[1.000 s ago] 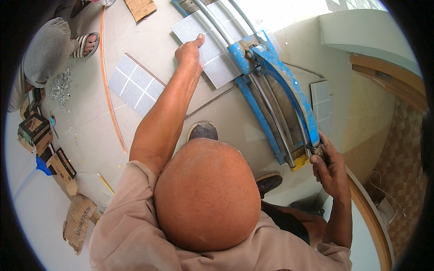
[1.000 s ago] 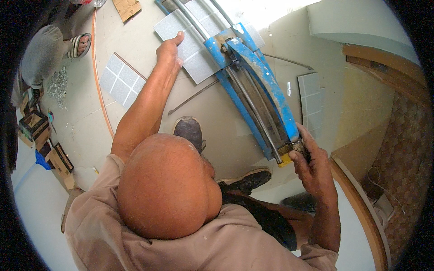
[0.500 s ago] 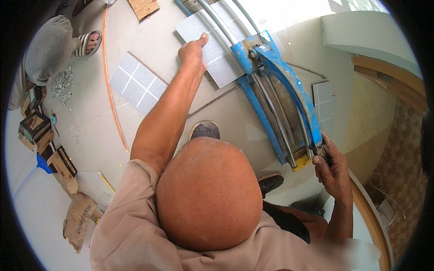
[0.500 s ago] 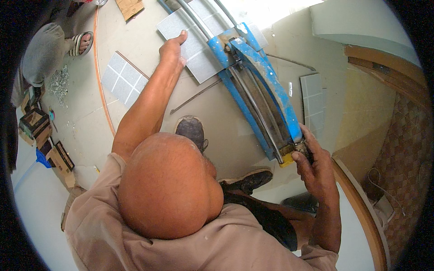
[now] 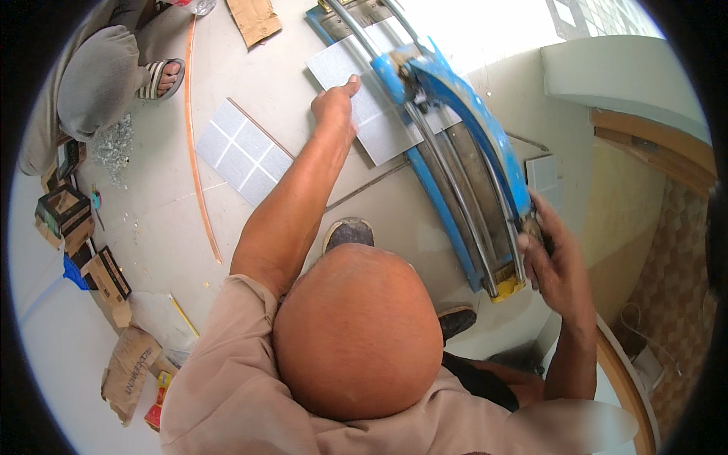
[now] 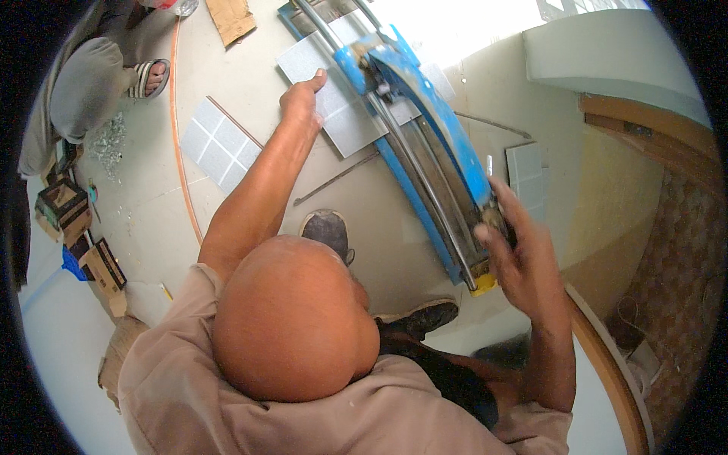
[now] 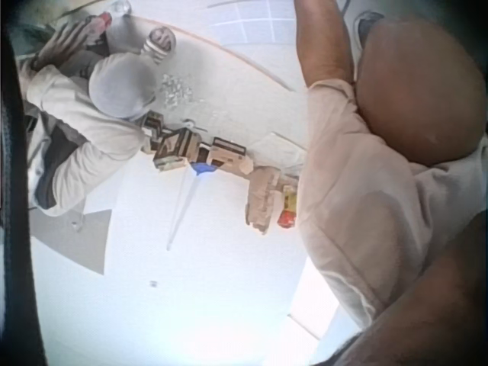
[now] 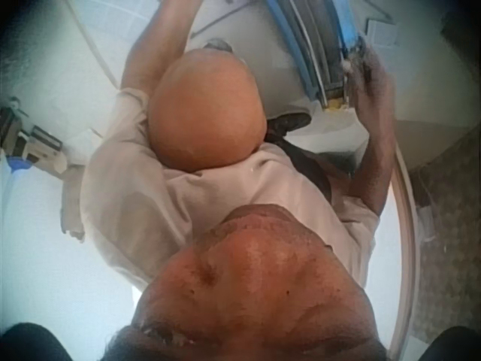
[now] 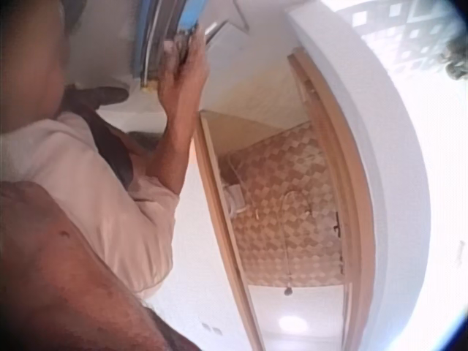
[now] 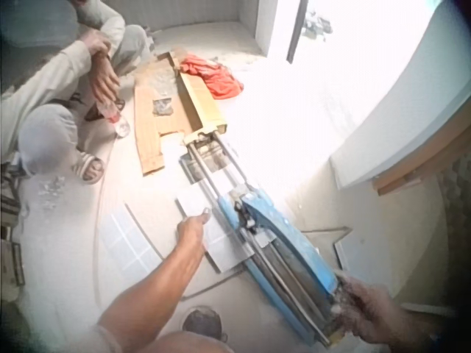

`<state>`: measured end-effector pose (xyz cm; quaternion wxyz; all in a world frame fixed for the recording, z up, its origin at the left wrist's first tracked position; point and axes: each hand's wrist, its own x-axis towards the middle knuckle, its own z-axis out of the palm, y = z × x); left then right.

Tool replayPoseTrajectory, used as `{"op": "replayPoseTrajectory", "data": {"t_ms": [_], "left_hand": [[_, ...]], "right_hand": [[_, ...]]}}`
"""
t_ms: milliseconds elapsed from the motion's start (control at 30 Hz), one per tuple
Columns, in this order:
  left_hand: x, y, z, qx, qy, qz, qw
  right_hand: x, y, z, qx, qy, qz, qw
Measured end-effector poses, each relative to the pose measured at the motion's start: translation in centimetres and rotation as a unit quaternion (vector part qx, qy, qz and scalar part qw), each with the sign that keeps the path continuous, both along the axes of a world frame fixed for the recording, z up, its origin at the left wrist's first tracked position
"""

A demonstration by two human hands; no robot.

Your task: The person uses a manual tile cutter to score and break a sheet of mosaic tiles, then sets the cut tile aside and picks up another tile to continue.

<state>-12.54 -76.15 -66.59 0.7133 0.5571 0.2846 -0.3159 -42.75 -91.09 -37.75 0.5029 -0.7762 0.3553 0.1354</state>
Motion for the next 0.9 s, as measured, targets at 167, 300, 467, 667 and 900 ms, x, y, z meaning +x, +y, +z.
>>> {"op": "replayPoseTrajectory", "data": {"t_ms": [167, 300, 467, 667, 900], "left_hand": [[-0.3, -0.6, 1.0, 0.054, -0.003, 0.018, 0.998], [-0.6, -0.9, 2.1, 0.028, 0.002, 0.031, 0.999], [0.0, -0.4, -0.4, 0.063, -0.013, 0.037, 0.997], [-0.2, -0.4, 0.1, 0.070, -0.004, 0.029, 0.997], [0.0, 0.0, 1.5, 0.014, 0.001, 0.031, 0.999]], "right_hand": [[7.6, -1.0, -1.1, -0.024, -0.026, 0.045, 0.998], [10.9, -1.1, -1.2, -0.076, -0.050, 0.072, 0.993], [12.8, -0.2, 0.0, -0.022, -0.017, 0.049, 0.998], [13.3, -0.7, -0.8, -0.033, -0.032, 0.062, 0.997], [15.0, -0.5, -0.8, -0.026, -0.039, 0.044, 0.998]]}}
